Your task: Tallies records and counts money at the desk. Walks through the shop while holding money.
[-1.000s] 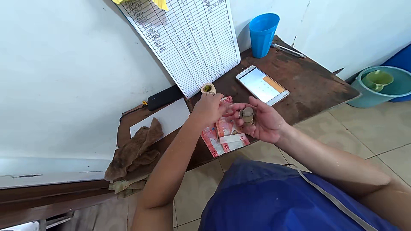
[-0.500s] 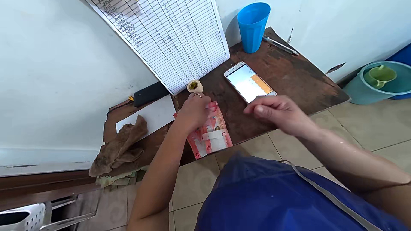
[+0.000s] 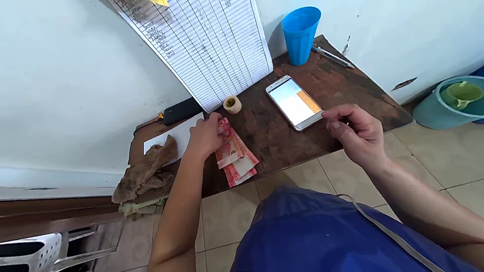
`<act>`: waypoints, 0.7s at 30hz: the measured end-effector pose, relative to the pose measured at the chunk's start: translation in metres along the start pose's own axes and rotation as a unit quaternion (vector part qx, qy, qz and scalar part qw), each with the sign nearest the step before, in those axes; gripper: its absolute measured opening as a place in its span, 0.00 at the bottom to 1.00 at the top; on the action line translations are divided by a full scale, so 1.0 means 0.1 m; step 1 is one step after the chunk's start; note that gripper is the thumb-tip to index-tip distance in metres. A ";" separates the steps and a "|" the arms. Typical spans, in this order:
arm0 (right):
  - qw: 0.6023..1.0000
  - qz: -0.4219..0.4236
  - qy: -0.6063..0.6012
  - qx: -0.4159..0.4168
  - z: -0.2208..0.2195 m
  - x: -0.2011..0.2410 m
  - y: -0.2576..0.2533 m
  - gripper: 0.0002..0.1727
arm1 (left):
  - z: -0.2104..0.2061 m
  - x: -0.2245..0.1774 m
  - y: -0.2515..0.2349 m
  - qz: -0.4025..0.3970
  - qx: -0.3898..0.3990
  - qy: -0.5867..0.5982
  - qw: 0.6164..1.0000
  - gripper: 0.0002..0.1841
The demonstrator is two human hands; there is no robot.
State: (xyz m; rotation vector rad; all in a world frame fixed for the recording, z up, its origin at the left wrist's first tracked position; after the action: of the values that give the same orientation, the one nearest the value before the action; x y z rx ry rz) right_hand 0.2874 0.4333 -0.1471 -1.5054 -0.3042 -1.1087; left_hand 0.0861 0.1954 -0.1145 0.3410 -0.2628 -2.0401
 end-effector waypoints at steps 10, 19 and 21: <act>0.991 -0.090 -0.057 0.086 -0.49 0.19 0.08 0.32 | -0.11 -0.36 0.60 -0.417 -0.057 0.263 0.868 0.08; 0.946 -0.126 -0.283 0.099 -1.14 0.42 0.51 0.08 | -0.47 -0.59 1.06 -0.455 -0.092 0.517 0.719 0.36; 0.945 -0.155 -0.289 -0.018 -0.94 0.46 0.70 0.10 | -0.74 -0.76 1.10 -0.456 -0.017 0.544 0.704 0.45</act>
State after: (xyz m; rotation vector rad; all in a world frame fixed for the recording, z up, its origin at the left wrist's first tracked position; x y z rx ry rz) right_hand 0.3183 0.3128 -0.1681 -1.8393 -0.9569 -0.8862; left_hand 0.2366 0.2078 -0.1380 1.8489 0.8500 -2.3098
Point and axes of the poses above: each hand's wrist, its own y-axis away from the middle knuckle, its own z-axis out of the back of the hand, x = y × z, the point moved 7 cm from there along -y, towards the middle knuckle, and after that the axes turned 4 degrees about x, right-handed, at the moved point
